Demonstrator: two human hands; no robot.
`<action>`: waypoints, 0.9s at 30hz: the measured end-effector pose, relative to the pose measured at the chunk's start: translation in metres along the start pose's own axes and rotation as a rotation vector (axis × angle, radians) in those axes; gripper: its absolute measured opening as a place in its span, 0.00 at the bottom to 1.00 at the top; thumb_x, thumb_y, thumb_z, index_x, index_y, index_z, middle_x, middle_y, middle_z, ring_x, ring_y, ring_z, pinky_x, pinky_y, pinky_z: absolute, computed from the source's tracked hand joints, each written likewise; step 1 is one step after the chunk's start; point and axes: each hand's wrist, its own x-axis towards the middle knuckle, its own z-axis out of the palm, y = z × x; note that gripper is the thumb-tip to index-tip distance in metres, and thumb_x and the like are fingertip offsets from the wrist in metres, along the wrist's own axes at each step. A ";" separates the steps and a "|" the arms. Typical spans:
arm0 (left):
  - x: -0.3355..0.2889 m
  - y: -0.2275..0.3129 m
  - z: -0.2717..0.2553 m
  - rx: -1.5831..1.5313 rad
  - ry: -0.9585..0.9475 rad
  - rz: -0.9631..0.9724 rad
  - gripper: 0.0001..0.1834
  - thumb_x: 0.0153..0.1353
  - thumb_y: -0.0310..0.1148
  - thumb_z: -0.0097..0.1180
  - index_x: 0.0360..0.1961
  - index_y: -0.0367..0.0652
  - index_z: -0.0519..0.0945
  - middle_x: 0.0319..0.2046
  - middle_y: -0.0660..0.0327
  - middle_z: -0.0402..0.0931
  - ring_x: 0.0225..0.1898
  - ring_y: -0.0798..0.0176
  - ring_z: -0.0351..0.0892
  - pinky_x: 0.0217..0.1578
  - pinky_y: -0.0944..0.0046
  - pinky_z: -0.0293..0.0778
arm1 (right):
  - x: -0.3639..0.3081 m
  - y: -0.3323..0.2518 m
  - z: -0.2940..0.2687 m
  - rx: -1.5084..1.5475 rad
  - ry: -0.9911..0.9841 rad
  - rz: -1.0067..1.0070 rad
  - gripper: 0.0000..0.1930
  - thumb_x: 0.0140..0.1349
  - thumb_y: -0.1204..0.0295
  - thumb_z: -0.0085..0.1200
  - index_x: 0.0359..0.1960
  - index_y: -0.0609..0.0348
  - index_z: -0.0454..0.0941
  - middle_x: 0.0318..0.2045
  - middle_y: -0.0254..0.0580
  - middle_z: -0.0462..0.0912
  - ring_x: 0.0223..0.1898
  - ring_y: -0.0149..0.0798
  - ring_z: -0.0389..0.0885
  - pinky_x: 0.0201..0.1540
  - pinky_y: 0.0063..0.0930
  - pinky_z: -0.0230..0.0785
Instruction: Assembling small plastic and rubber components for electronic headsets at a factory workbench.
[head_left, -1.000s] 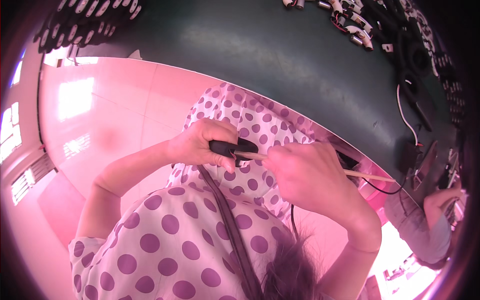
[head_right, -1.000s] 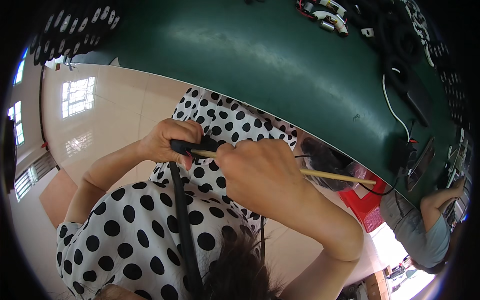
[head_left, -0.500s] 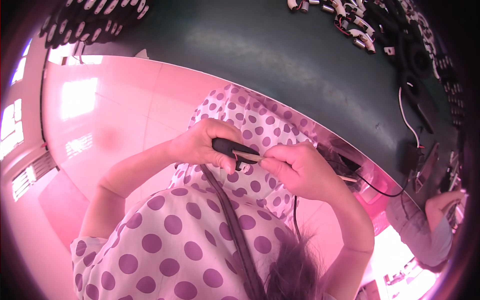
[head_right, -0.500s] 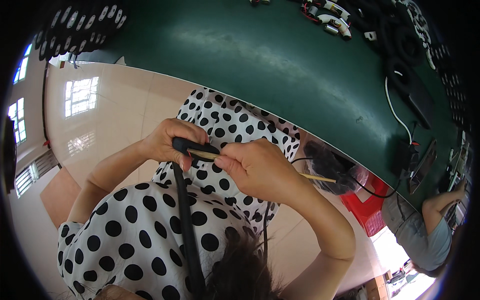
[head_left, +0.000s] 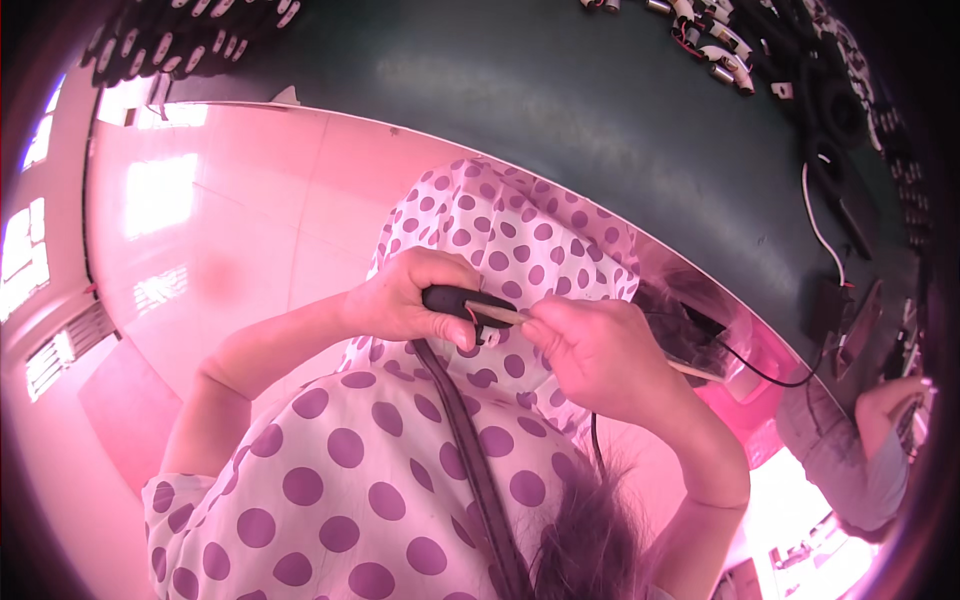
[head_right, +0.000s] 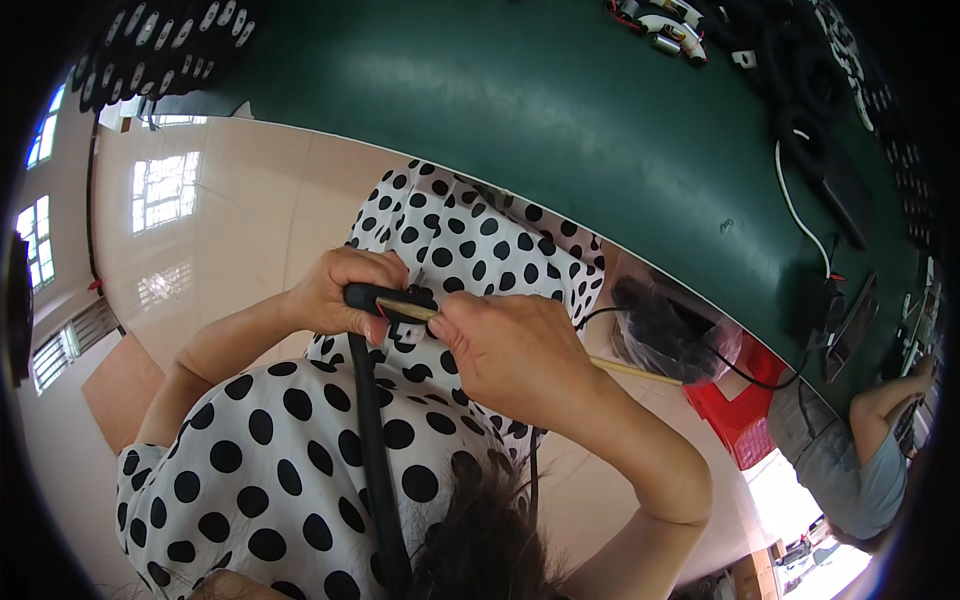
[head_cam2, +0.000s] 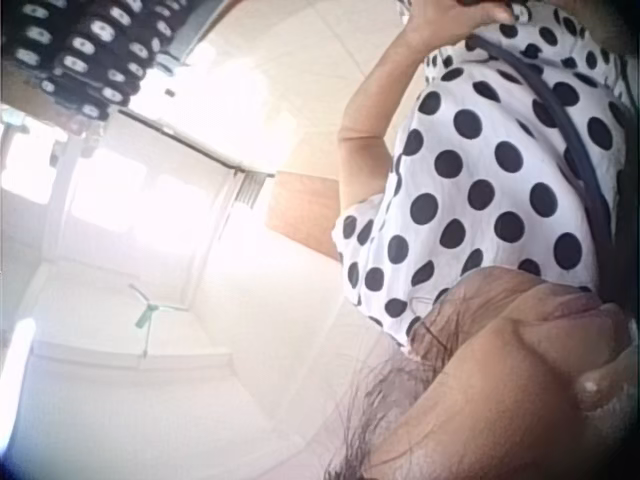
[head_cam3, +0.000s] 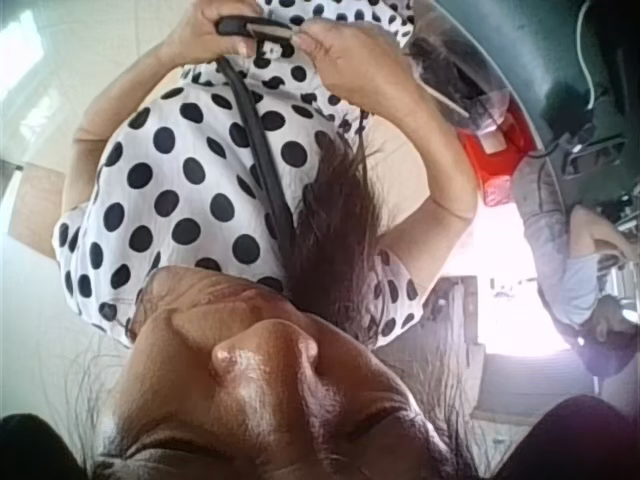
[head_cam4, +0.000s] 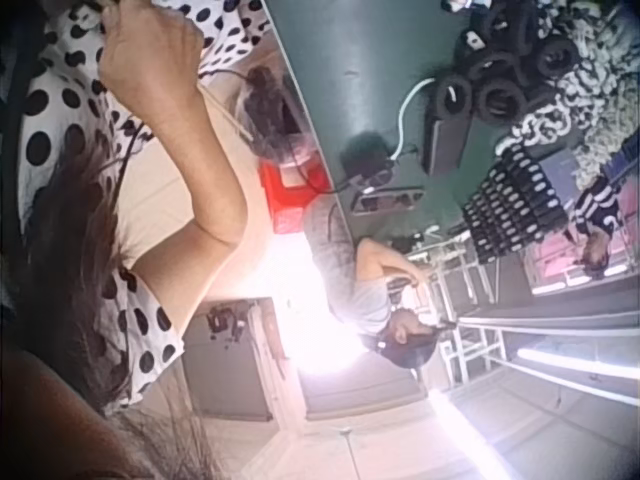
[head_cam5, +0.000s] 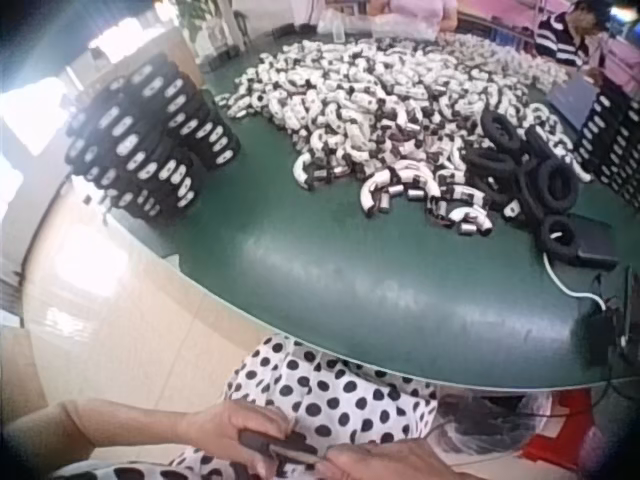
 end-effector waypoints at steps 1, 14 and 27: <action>-0.002 -0.002 0.002 -0.003 0.000 -0.003 0.24 0.38 0.46 0.67 0.23 0.36 0.73 0.20 0.59 0.71 0.27 0.59 0.69 0.36 0.60 0.66 | -0.002 0.001 0.001 0.002 -0.002 0.002 0.10 0.58 0.66 0.45 0.24 0.58 0.71 0.14 0.45 0.74 0.18 0.50 0.74 0.22 0.42 0.64; -0.016 -0.015 0.023 0.138 -0.101 -0.022 0.23 0.45 0.47 0.63 0.23 0.34 0.72 0.20 0.57 0.69 0.26 0.55 0.67 0.29 0.61 0.66 | -0.007 -0.001 0.011 -0.118 -0.188 0.018 0.06 0.50 0.73 0.46 0.26 0.60 0.74 0.16 0.49 0.76 0.20 0.51 0.76 0.24 0.43 0.68; -0.021 -0.024 0.034 0.206 -0.131 0.066 0.21 0.47 0.43 0.62 0.13 0.41 0.68 0.11 0.62 0.64 0.17 0.58 0.64 0.30 0.63 0.63 | -0.008 -0.006 0.019 -0.191 -0.338 0.011 0.06 0.44 0.75 0.46 0.23 0.64 0.72 0.16 0.52 0.76 0.20 0.51 0.77 0.26 0.42 0.69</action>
